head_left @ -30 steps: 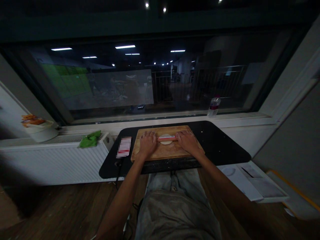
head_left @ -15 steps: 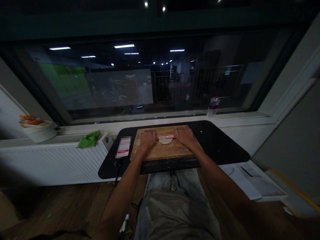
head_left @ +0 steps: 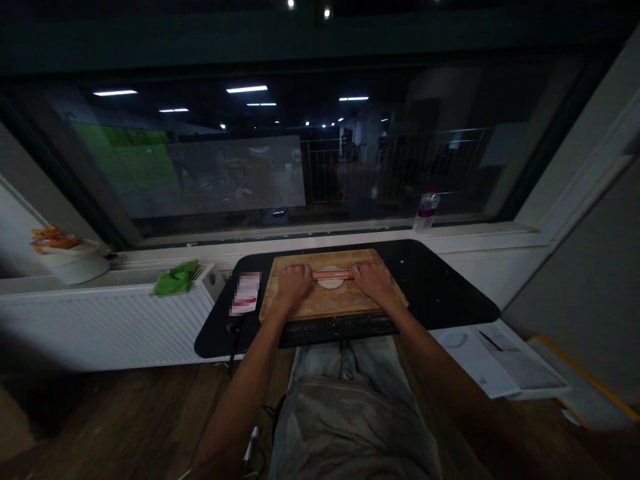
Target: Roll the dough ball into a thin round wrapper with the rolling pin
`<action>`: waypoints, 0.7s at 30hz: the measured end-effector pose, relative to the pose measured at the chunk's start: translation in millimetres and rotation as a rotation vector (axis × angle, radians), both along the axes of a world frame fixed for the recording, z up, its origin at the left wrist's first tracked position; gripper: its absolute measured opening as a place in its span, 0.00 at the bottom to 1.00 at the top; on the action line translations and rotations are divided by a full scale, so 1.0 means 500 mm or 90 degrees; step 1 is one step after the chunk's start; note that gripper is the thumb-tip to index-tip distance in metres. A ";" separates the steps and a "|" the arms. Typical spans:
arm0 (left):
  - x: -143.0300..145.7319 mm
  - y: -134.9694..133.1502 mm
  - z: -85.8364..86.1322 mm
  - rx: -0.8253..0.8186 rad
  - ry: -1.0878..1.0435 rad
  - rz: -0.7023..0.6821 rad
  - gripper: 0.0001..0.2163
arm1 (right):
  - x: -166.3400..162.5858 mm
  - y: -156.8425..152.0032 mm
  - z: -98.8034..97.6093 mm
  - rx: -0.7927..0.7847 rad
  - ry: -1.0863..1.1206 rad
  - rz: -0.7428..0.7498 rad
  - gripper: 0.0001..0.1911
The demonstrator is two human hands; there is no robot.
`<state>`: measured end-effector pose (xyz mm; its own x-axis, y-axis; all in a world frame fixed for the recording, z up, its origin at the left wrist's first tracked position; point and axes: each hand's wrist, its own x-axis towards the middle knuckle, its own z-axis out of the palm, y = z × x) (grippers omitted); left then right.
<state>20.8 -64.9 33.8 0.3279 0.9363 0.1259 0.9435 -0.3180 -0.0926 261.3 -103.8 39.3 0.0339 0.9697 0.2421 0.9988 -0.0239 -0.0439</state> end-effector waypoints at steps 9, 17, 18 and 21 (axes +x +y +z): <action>-0.005 -0.028 -0.002 0.006 0.018 -0.010 0.20 | 0.006 -0.039 -0.019 0.032 0.009 -0.009 0.32; -0.006 -0.059 -0.001 0.024 -0.040 -0.011 0.17 | 0.000 -0.058 -0.006 0.026 -0.005 -0.015 0.31; -0.006 -0.063 0.000 0.025 -0.045 -0.012 0.17 | -0.001 -0.060 -0.005 0.024 -0.004 -0.016 0.31; -0.007 -0.072 0.000 0.031 -0.055 -0.013 0.17 | -0.002 -0.066 -0.002 0.019 -0.003 -0.017 0.31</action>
